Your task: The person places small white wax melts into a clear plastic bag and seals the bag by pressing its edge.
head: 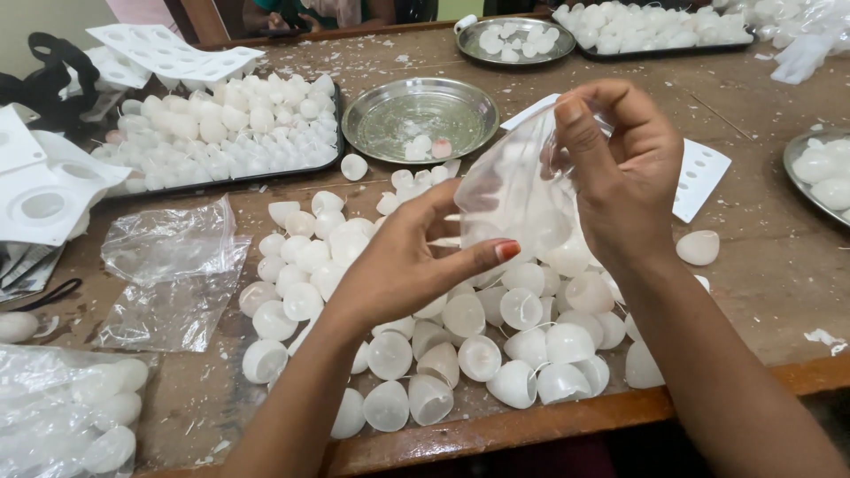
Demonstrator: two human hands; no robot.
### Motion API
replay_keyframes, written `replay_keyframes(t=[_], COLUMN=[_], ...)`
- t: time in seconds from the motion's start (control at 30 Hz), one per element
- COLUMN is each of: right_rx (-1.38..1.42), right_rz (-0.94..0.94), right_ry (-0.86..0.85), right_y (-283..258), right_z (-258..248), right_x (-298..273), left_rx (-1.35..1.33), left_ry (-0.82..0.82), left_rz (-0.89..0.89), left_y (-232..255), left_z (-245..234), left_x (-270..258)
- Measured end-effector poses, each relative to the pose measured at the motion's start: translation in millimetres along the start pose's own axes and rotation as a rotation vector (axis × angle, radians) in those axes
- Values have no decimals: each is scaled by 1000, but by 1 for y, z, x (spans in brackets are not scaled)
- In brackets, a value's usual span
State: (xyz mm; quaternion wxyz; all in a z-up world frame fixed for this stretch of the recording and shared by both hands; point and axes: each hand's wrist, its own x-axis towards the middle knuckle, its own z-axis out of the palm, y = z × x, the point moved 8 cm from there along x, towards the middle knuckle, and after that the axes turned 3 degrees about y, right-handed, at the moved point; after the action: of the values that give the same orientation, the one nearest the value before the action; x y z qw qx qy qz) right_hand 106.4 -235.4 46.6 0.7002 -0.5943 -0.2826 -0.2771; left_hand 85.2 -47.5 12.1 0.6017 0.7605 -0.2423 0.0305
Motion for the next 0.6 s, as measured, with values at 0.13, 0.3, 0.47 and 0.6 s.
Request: replay_keyframes(t=[0.13,0.3,0.47,0.6], right_rx=[10,65,62,26], right_rz=[40,114,154,149], right_ry=[29,50,63,64], right_y=[5,10,13,11], right_z=[-2,-1,-1,-1], right_x=[2,6,6,4], left_rx=[-67,-91,8,31], left_ry=[-65,37,133,154], left_rz=[-107,-83,-73,-25], left_y=[-19,-12,-19,-15], left_z=[9,-7,-18,-22], left_x=[2,6,8,6])
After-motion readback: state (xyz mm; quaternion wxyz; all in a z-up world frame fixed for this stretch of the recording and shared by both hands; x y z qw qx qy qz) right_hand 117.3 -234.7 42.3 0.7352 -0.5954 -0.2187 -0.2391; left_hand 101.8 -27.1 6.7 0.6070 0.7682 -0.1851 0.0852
